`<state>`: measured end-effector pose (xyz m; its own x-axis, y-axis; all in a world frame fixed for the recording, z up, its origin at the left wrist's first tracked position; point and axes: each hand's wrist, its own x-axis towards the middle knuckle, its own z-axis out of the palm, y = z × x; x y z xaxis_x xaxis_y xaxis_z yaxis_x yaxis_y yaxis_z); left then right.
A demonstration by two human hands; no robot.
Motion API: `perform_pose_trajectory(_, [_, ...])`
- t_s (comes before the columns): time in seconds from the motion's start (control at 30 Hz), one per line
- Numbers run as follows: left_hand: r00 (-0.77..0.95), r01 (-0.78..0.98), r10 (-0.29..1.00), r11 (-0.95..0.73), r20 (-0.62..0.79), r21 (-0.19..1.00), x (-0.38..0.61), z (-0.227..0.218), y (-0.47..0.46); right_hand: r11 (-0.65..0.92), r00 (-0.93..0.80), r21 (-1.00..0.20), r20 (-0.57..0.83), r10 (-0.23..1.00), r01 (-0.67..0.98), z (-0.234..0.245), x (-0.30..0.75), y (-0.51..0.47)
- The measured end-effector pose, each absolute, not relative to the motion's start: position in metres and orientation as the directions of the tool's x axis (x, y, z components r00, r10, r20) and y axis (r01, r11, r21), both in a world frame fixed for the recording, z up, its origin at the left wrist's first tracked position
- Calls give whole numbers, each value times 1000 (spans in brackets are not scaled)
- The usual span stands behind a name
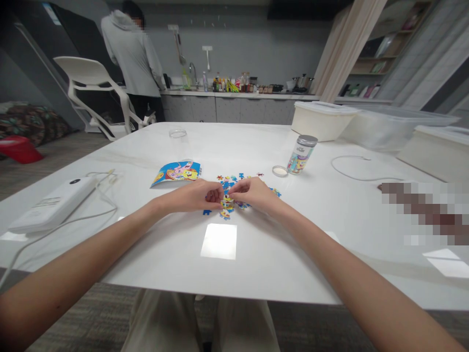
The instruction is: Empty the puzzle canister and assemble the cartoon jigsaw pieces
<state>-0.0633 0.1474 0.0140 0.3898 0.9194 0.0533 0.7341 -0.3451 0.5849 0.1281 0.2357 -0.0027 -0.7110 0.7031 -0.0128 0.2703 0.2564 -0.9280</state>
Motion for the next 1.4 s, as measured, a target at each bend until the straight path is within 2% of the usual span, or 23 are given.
perform_pose_trajectory(0.47, [384, 727, 920, -352, 76, 589, -64, 13, 148, 287, -728, -927, 24, 685, 240, -8, 128, 238])
perform_pose_trajectory(0.77, [383, 798, 922, -363, 61, 481, -81, 24, 146, 194, -690, -947, -40, 722, 258, 4, 128, 232])
perform_pose_trajectory(0.97, [435, 815, 900, -408, 30, 413, -73, 23, 145, 218, -705, -946, -15, 709, 239, 2, 128, 233])
perform_pose_trajectory(1.17, [415, 876, 910, -396, -14, 274, -73, 24, 144, 251, -708, -936, 2, 706, 248, 3, 129, 235])
perform_pose_trajectory(1.4, [453, 887, 890, -455, -43, -73, -67, 27, 136, 307, -732, -911, 9, 681, 274, -3, 129, 239])
